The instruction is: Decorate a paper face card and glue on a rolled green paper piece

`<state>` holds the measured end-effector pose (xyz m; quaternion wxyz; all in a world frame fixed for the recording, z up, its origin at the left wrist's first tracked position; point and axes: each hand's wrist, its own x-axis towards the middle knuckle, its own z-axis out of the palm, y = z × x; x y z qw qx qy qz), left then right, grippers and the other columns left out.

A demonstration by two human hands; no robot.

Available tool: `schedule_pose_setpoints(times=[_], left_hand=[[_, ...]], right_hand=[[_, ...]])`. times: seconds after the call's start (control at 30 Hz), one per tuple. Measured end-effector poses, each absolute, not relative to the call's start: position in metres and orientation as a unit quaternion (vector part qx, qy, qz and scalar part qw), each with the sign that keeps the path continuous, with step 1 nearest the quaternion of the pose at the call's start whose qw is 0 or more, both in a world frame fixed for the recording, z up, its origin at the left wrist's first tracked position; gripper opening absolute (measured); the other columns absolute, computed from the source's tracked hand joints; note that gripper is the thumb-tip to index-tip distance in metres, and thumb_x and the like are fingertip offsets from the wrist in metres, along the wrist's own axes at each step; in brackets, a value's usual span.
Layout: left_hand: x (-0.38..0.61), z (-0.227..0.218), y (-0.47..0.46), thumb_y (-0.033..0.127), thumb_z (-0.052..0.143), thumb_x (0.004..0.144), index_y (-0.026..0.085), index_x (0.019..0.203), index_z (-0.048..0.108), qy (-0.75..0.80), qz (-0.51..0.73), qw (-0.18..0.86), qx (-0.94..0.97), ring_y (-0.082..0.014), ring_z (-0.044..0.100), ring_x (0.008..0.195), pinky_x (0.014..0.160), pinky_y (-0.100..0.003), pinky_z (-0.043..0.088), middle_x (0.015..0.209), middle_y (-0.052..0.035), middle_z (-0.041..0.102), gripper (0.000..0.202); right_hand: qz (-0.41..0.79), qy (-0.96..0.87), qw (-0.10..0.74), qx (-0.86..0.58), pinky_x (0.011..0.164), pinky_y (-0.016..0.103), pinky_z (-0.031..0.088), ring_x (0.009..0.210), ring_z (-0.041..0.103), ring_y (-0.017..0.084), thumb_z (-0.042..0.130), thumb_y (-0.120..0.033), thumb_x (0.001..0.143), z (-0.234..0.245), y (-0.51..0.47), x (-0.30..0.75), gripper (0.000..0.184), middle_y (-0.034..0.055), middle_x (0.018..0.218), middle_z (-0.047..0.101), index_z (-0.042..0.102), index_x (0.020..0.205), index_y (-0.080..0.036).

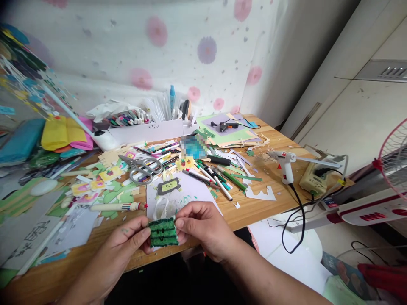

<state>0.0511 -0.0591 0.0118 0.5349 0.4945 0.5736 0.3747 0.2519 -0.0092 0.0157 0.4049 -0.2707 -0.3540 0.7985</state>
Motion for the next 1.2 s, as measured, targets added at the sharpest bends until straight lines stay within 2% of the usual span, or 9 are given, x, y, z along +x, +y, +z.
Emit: schedule_pose_setpoints(times=[0.13,0.43,0.63,0.77,0.9,1.03,1.13,1.2], left_hand=[[0.059,0.015,-0.061,0.049,0.061,0.084,0.018,0.07,0.056,0.558,0.387,0.558,0.477,-0.0132,0.052,0.062,0.06,-0.024,0.043,0.064,0.0026,0.051,0.034],[0.067,0.015,-0.075,0.044,0.062,0.086,0.017,0.083,0.064,0.512,0.41,0.62,0.43,-0.0128,0.053,0.068,0.062,-0.024,0.046,0.078,-0.0009,0.058,0.027],[0.075,0.018,-0.081,0.043,0.065,0.085,0.018,0.085,0.066,0.494,0.432,0.631,0.412,-0.0125,0.052,0.069,0.06,-0.023,0.046,0.078,-0.0011,0.059,0.025],[0.08,0.017,-0.085,0.044,0.069,0.081,0.018,0.083,0.065,0.502,0.456,0.625,0.387,-0.0127,0.052,0.068,0.061,-0.024,0.048,0.076,-0.0002,0.057,0.026],[0.083,0.013,-0.088,0.043,0.069,0.081,0.018,0.085,0.063,0.514,0.483,0.593,0.389,-0.0136,0.052,0.07,0.063,-0.025,0.05,0.076,0.0007,0.055,0.026],[0.087,0.011,-0.09,0.044,0.069,0.081,0.019,0.087,0.062,0.516,0.5,0.578,0.388,-0.0128,0.052,0.069,0.064,-0.025,0.049,0.076,0.0018,0.054,0.027],[0.09,0.01,-0.089,0.046,0.072,0.078,0.019,0.09,0.061,0.519,0.514,0.578,0.363,-0.0125,0.052,0.068,0.063,-0.025,0.049,0.076,0.0021,0.056,0.032],[0.092,0.01,-0.089,0.046,0.074,0.076,0.019,0.089,0.061,0.518,0.519,0.581,0.353,-0.0126,0.054,0.068,0.063,-0.024,0.048,0.076,0.0019,0.057,0.033]], right_hand=[[0.808,-0.346,0.398,-0.264,0.049,0.017,0.05,0.046,0.06,0.007,0.087,-0.031,0.063,0.018,-0.014,0.256,0.026,-0.0021,0.053,0.066,0.069,0.067,-0.013],[0.795,-0.393,0.401,-0.232,0.051,0.018,0.05,0.048,0.061,0.007,0.085,-0.03,0.065,0.029,-0.026,0.264,0.025,-0.0022,0.056,0.067,0.068,0.072,-0.013],[0.781,-0.421,0.4,-0.23,0.049,0.018,0.048,0.051,0.06,0.007,0.085,-0.024,0.064,0.041,-0.035,0.267,0.024,-0.003,0.062,0.068,0.065,0.072,-0.016],[0.752,-0.464,0.403,-0.238,0.048,0.021,0.048,0.051,0.061,0.01,0.079,-0.029,0.07,0.047,-0.041,0.27,0.02,-0.0001,0.062,0.068,0.065,0.072,-0.016],[0.655,-0.53,0.441,-0.31,0.047,0.02,0.044,0.048,0.055,0.008,0.074,-0.021,0.07,0.053,-0.046,0.272,0.012,-0.0011,0.059,0.065,0.064,0.065,-0.016],[0.592,-0.571,0.447,-0.351,0.045,0.021,0.043,0.046,0.054,0.009,0.068,-0.019,0.07,0.056,-0.05,0.27,0.009,-0.0003,0.057,0.063,0.063,0.063,-0.017],[0.586,-0.567,0.457,-0.356,0.045,0.02,0.043,0.047,0.053,0.009,0.069,-0.02,0.07,0.056,-0.052,0.27,0.01,-0.001,0.057,0.061,0.061,0.064,-0.017],[0.622,-0.548,0.45,-0.332,0.045,0.02,0.044,0.048,0.053,0.009,0.071,-0.024,0.072,0.055,-0.052,0.27,0.013,-0.0007,0.059,0.062,0.061,0.068,-0.017]])
